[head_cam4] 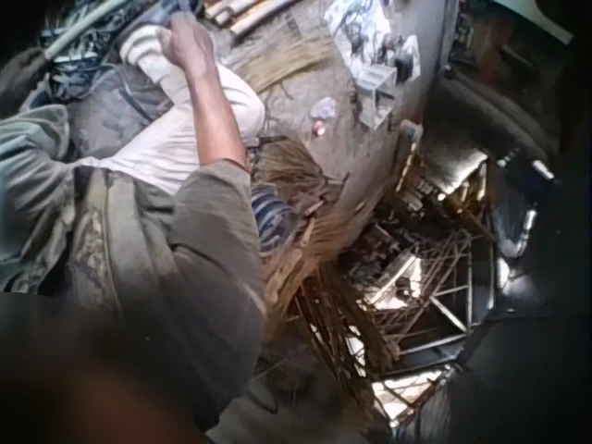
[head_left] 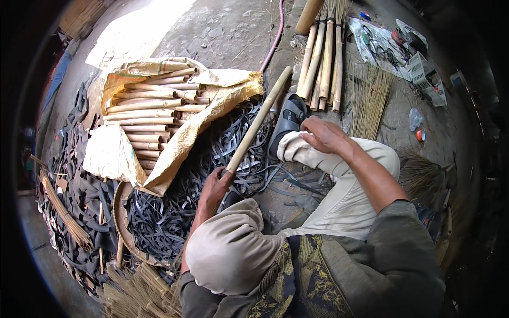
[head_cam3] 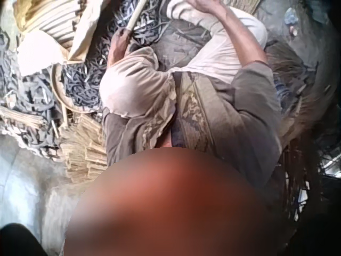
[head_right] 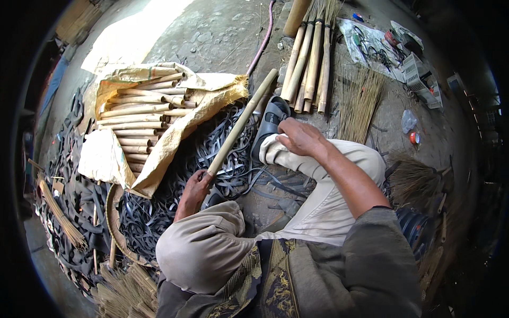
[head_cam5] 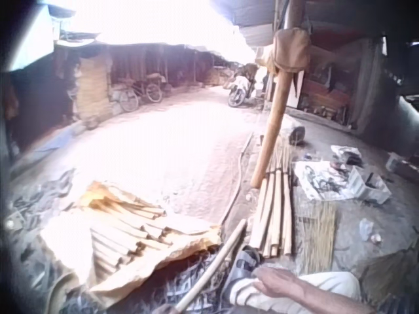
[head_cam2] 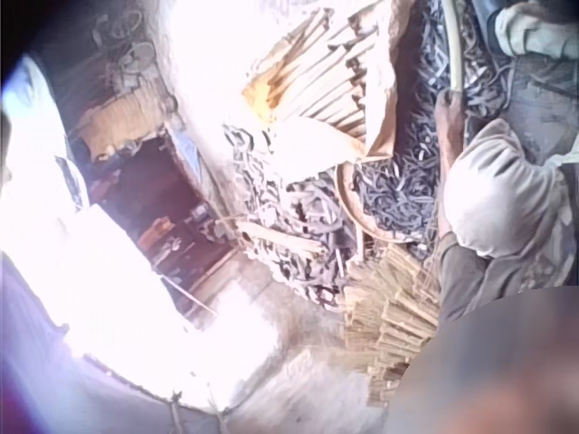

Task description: The person gathers thin twigs, aligns them into a bundle, inserts the bundle into a bamboo handle, and secures it by wrapping a rubber strip around the junction. The person repeats this process for multiple brooms.

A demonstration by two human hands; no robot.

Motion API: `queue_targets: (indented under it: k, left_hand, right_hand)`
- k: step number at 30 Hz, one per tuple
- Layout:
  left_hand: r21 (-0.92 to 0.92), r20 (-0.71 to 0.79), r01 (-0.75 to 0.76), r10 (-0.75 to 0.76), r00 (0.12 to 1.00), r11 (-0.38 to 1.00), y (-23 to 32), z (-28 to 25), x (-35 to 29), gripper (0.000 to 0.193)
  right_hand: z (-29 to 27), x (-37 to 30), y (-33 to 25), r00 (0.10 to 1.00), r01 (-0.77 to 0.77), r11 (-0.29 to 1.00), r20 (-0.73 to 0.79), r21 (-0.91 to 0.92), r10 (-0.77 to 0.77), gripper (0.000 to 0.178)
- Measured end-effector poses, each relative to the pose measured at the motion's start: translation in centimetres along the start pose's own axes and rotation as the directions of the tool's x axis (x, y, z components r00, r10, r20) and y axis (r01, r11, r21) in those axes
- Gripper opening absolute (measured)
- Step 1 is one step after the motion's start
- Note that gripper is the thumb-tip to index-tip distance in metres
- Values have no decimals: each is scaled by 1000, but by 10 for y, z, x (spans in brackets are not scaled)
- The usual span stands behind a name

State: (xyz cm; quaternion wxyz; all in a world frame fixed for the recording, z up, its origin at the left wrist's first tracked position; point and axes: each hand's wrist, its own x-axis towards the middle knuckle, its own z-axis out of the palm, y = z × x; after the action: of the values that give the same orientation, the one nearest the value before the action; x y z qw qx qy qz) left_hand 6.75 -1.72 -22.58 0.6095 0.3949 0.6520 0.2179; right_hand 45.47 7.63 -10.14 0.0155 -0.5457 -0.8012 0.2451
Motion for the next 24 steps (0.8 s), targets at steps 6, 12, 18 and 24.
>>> queue_targets:
  k: [6, 12, 18, 24]
  left_hand:
    - [723, -195, -59, 286, 938, 688, 117, -95, -92, 51]
    - [971, 38, -201, 738, 673, 133, 233, -111, -175, 49]
    - [934, 356, -122, 913, 199, -337, 315, -90, -204, 40]
    - [930, 215, -289, 974, -74, -227, 331, -66, -193, 46]
  right_hand:
    - [-131, -32, 88, 896, -114, 976, -443, -187, 20, 47]
    - [-132, -66, 120, 891, -293, 896, -435, -335, 129, 123]
    - [-64, -89, 131, 825, -163, 985, -555, -58, 104, 41]
    - [67, -129, 113, 524, -269, 791, -606, 549, 599, 26]
